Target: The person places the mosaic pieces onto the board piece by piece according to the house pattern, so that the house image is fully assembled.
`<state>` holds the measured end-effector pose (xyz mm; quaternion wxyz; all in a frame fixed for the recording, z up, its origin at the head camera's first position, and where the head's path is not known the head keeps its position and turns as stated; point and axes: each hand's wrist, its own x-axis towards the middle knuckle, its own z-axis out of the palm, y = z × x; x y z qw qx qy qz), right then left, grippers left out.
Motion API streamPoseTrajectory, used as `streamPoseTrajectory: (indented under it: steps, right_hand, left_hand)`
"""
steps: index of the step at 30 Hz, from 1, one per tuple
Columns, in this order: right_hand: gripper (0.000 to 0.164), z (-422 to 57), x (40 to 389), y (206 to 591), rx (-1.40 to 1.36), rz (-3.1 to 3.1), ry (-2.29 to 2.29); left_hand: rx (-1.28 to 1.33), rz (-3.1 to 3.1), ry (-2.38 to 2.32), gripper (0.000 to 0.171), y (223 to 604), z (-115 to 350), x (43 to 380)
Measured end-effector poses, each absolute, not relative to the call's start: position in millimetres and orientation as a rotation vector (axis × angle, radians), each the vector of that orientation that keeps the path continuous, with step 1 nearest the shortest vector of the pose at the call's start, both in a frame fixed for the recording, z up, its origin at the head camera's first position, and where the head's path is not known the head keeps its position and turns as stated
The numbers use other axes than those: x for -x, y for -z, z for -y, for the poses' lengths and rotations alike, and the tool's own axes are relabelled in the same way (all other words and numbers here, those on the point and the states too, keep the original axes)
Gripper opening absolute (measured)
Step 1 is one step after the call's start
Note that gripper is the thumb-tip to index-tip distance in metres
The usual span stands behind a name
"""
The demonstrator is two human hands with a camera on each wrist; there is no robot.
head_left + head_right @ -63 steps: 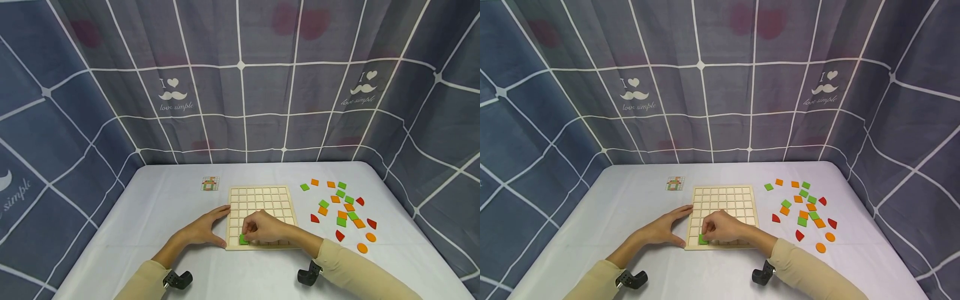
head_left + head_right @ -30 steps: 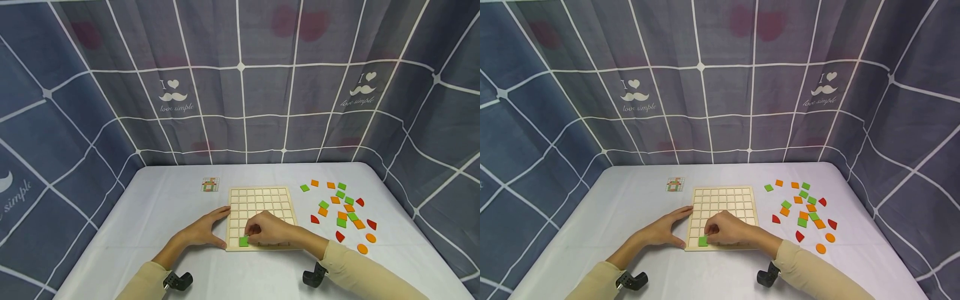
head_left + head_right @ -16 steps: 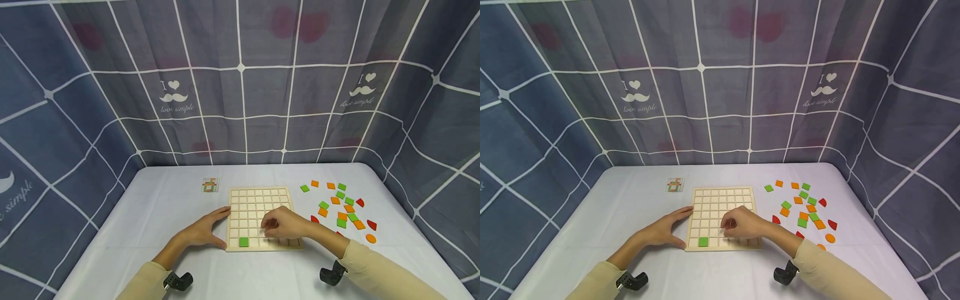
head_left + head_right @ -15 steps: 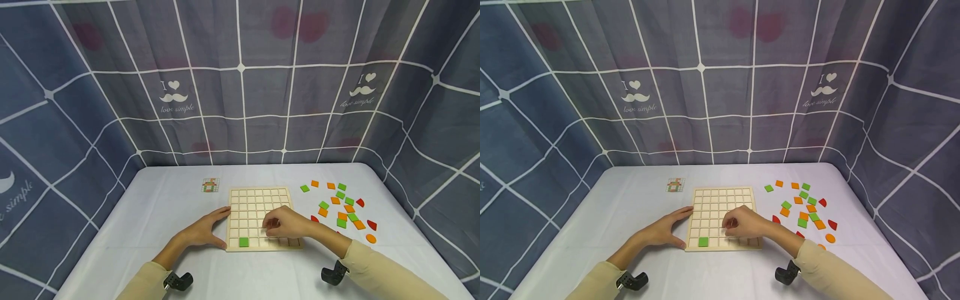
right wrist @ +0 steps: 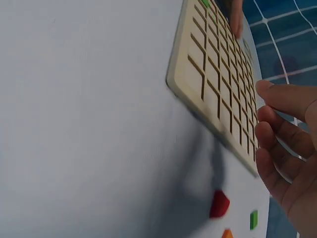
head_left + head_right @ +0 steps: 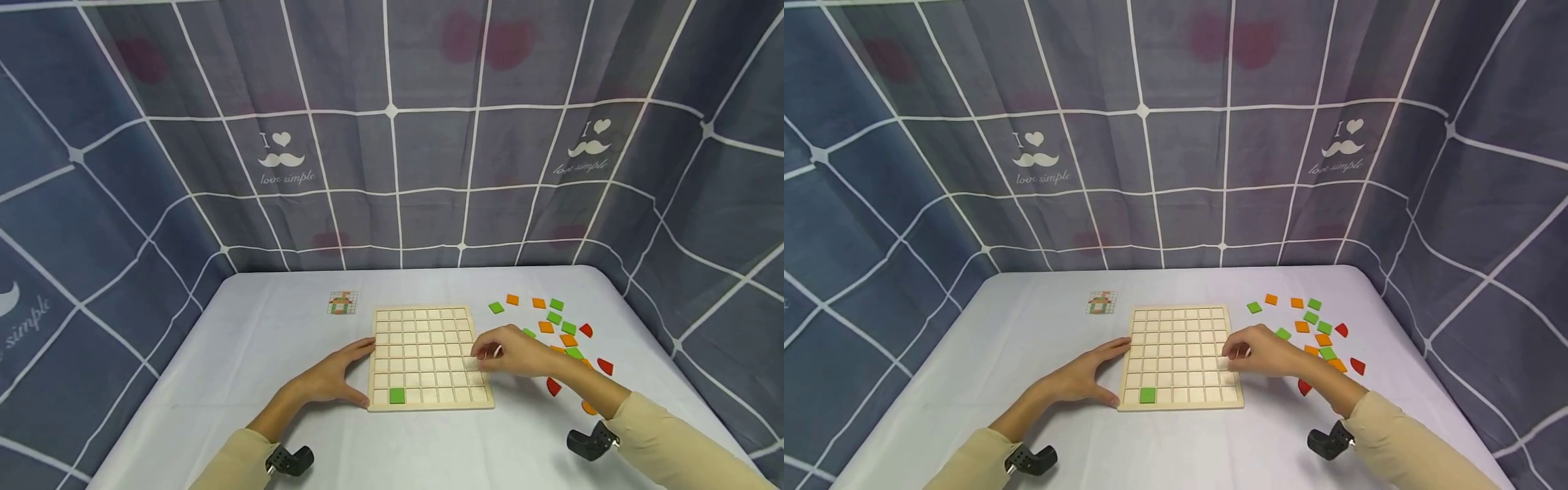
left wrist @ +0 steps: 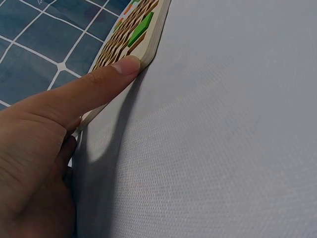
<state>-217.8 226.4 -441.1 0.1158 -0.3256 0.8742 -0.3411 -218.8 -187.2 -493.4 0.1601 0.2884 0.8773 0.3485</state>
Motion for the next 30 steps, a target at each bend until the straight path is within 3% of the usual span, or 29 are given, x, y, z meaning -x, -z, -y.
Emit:
streamPoseTrajectory:
  steps: [23,30]
  right_hand:
    - [0.025,-358,224,451,0.475,-2.749,0.932]
    - [0.019,-371,219,458,0.53,-2.663,0.973]
  left_hand:
    - [-0.827,-2.503,-1.008,0.111,492,188,217]
    - [-0.827,-2.503,-1.003,0.111,492,187,218]
